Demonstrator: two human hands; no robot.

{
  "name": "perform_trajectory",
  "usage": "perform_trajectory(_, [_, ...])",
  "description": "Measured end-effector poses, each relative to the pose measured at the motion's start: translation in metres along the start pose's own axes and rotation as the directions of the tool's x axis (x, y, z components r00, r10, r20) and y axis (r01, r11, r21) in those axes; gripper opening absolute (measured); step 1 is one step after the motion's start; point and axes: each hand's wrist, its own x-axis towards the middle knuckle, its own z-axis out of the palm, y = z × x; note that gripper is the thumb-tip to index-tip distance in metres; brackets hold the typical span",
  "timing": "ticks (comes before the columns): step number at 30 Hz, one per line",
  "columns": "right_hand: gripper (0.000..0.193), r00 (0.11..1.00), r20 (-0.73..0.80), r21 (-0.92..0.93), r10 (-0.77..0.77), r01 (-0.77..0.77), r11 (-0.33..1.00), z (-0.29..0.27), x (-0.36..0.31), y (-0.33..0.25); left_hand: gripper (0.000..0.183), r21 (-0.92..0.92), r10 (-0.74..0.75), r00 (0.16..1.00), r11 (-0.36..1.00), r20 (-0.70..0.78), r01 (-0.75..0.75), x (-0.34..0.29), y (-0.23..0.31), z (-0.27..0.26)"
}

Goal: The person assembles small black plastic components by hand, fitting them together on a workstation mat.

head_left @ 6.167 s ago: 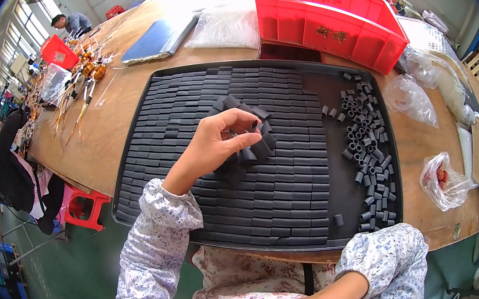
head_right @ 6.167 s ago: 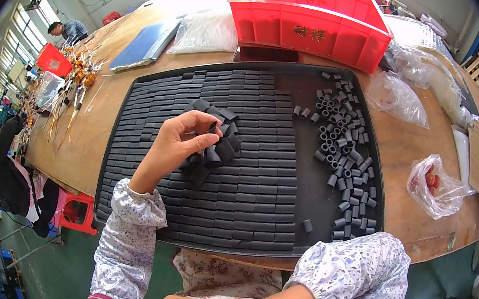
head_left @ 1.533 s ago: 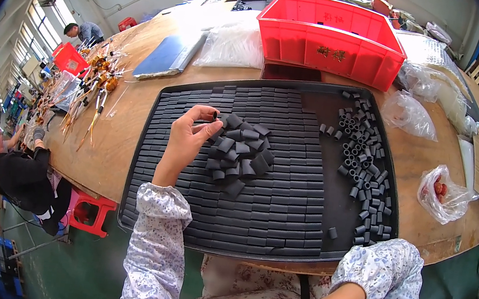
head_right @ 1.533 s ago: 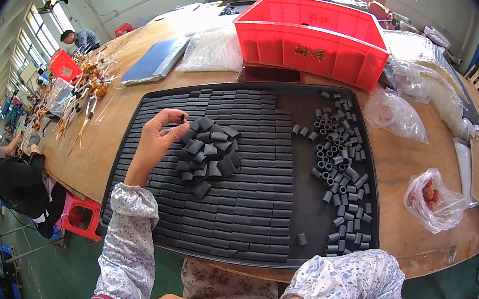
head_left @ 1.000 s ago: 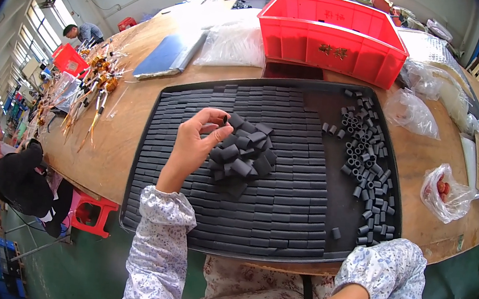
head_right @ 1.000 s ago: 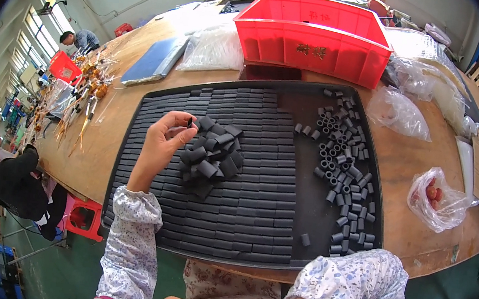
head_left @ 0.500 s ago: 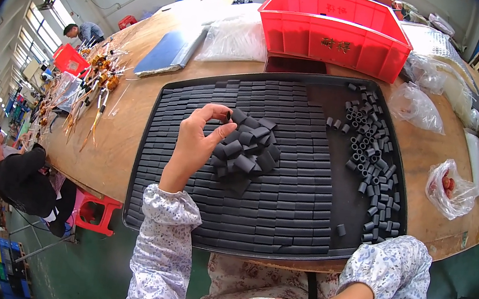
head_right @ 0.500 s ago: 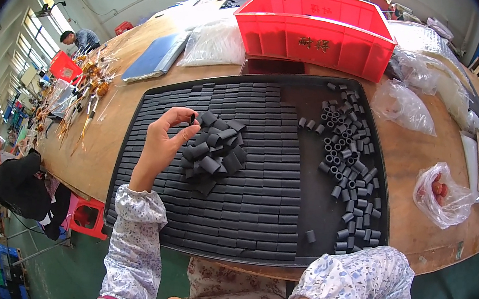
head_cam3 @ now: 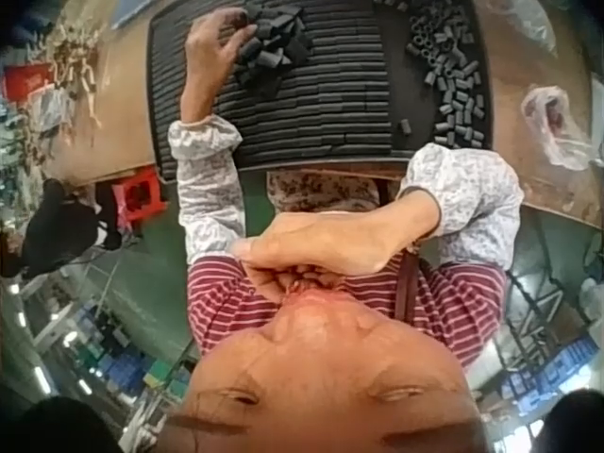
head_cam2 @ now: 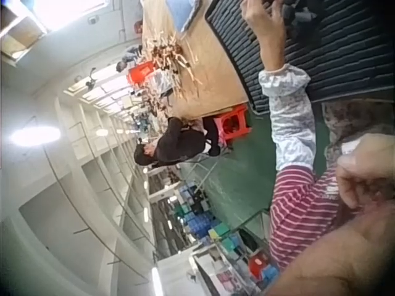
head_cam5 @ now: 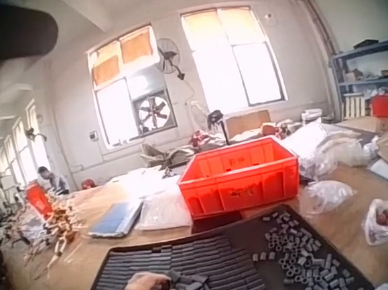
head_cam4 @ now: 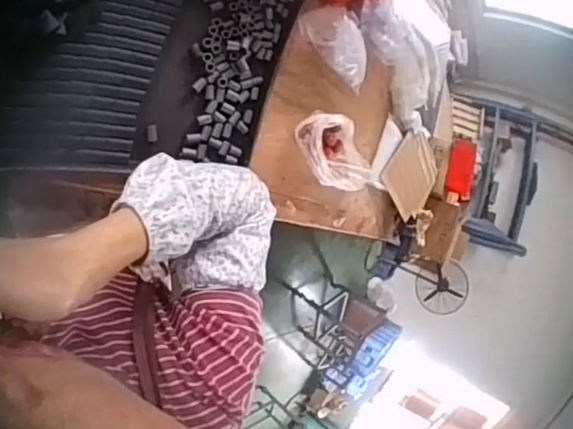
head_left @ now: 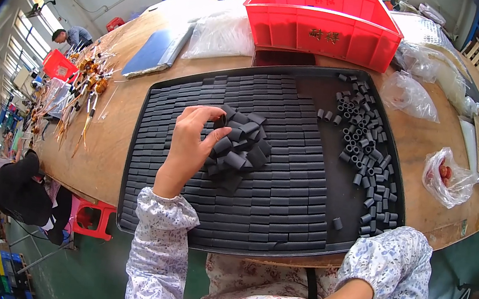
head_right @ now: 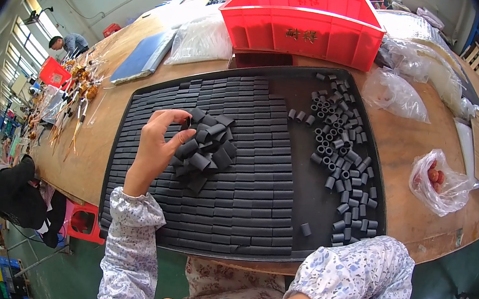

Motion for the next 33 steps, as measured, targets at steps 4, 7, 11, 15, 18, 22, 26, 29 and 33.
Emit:
perform_trajectory(4, [0.063,0.921,0.003,-0.217,-0.391,0.382,0.898,0.0,0.006,0.006,0.031,-0.016,-0.024,1.0,1.0,0.006,0.024,0.0,0.001,-0.001])
perform_trajectory(7, [0.064,0.873,0.008,-0.244,-0.488,0.475,0.846,-0.003,0.006,0.011,0.031,0.003,-0.009,1.0,1.0,0.011,0.009,-0.001,0.0,0.0])
perform_trajectory(11, [0.066,0.973,0.027,-0.083,-0.229,0.23,0.97,-0.001,0.006,0.007,0.031,0.016,0.013,1.0,1.0,0.002,-0.013,-0.001,0.001,0.0])
perform_trajectory(15, [0.067,0.988,-0.004,-0.054,-0.154,0.154,0.987,-0.003,0.005,0.008,0.03,0.007,0.004,1.0,1.0,0.002,-0.004,0.0,0.0,0.001])
perform_trajectory(18, [0.068,0.996,0.026,-0.02,-0.08,0.081,0.997,-0.005,0.004,0.001,0.03,0.029,0.001,1.0,1.0,0.006,-0.002,0.001,-0.002,0.001])
perform_trajectory(22, [0.071,0.998,0.007,-0.042,-0.063,0.063,0.997,-0.004,0.007,0.005,0.029,0.015,0.008,1.0,1.0,0.004,-0.008,0.001,0.0,-0.001])
perform_trajectory(26, [0.053,0.999,-0.035,-0.108,0.002,-0.006,0.994,-0.019,0.002,-0.018,0.029,-0.026,0.016,1.0,1.0,-0.009,-0.016,0.005,0.001,0.006])
perform_trajectory(29, [0.028,0.985,-0.17,-0.325,-0.039,-0.019,0.945,-0.039,-0.016,-0.027,0.03,0.004,0.017,1.0,1.0,-0.009,-0.017,0.001,0.003,-0.001])
perform_trajectory(33, [0.027,0.653,-0.697,-0.415,-0.296,-0.031,0.909,-0.091,-0.063,-0.09,0.029,0.016,-0.023,1.0,1.0,0.002,0.023,-0.011,-0.004,-0.006])
